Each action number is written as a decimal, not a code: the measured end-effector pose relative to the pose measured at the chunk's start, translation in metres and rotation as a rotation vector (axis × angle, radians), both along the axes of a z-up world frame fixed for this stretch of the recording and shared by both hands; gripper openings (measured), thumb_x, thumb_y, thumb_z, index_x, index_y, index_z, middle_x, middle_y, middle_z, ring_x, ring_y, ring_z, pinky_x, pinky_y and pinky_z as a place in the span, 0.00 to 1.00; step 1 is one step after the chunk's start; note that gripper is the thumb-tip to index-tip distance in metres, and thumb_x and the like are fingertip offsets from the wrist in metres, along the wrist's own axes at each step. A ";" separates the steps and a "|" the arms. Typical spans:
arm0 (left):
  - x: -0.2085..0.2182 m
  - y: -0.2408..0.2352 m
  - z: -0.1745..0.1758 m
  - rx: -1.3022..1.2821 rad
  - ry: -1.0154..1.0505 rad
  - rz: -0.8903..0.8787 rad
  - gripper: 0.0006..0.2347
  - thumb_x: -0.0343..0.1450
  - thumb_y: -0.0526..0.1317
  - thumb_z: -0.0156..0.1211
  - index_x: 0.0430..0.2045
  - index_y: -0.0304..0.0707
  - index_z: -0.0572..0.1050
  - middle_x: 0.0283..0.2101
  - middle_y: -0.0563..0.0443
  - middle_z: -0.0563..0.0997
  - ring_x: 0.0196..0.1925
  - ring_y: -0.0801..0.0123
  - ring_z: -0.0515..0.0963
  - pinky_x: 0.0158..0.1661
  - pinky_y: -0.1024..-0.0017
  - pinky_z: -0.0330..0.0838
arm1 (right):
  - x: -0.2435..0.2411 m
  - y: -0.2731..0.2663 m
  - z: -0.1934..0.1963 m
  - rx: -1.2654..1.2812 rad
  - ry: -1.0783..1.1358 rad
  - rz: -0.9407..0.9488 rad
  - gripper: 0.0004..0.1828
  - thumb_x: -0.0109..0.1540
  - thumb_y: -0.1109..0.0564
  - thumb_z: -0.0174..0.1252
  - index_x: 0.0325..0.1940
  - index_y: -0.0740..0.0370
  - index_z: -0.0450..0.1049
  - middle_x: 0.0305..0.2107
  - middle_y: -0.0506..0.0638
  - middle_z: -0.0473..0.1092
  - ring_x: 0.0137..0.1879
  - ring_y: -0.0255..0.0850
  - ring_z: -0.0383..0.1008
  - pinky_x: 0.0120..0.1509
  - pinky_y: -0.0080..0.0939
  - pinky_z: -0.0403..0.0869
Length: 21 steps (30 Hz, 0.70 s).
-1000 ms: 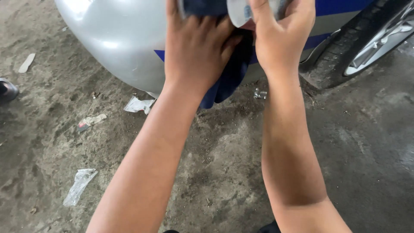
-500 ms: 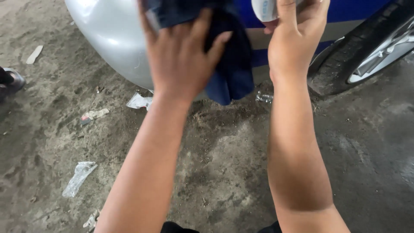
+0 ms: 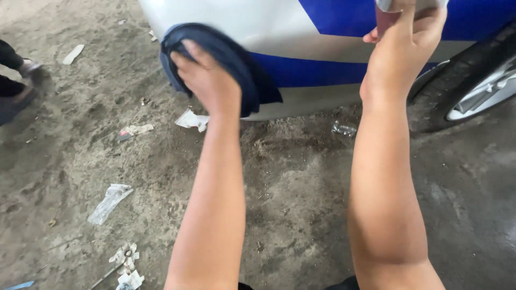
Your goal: Manual sanding of a car body panel using sandpaper and a cloth to prepare the surface for painting.
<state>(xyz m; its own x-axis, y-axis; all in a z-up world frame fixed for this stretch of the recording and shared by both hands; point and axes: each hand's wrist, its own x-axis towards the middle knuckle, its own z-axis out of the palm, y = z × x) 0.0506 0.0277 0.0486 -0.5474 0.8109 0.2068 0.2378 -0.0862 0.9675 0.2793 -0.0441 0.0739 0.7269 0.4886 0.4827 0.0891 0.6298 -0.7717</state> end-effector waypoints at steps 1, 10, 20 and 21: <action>0.006 0.011 -0.016 0.191 0.274 0.152 0.34 0.76 0.58 0.29 0.67 0.21 0.51 0.65 0.19 0.63 0.65 0.30 0.63 0.66 0.44 0.56 | 0.000 -0.001 0.001 0.011 0.011 -0.002 0.15 0.66 0.46 0.57 0.49 0.57 0.69 0.31 0.48 0.68 0.31 0.37 0.68 0.37 0.38 0.78; 0.019 -0.013 0.006 0.887 1.307 -0.083 0.26 0.82 0.62 0.50 0.55 0.34 0.64 0.48 0.21 0.76 0.56 0.13 0.73 0.69 0.29 0.45 | -0.022 0.004 0.002 0.078 -0.074 0.023 0.22 0.66 0.43 0.62 0.54 0.59 0.68 0.41 0.53 0.74 0.40 0.41 0.78 0.36 0.38 0.78; -0.010 0.041 0.047 0.297 0.920 0.043 0.26 0.72 0.63 0.47 0.39 0.36 0.78 0.39 0.30 0.79 0.40 0.29 0.77 0.42 0.42 0.72 | -0.042 -0.001 0.006 0.099 -0.191 0.080 0.23 0.67 0.39 0.60 0.50 0.59 0.66 0.41 0.51 0.71 0.45 0.41 0.76 0.40 0.41 0.79; -0.015 0.045 0.045 0.295 0.923 0.043 0.26 0.72 0.63 0.47 0.39 0.36 0.78 0.39 0.30 0.79 0.40 0.29 0.77 0.42 0.42 0.72 | -0.040 0.000 0.003 0.097 -0.188 0.082 0.23 0.67 0.39 0.60 0.50 0.59 0.66 0.41 0.51 0.71 0.45 0.41 0.76 0.40 0.41 0.79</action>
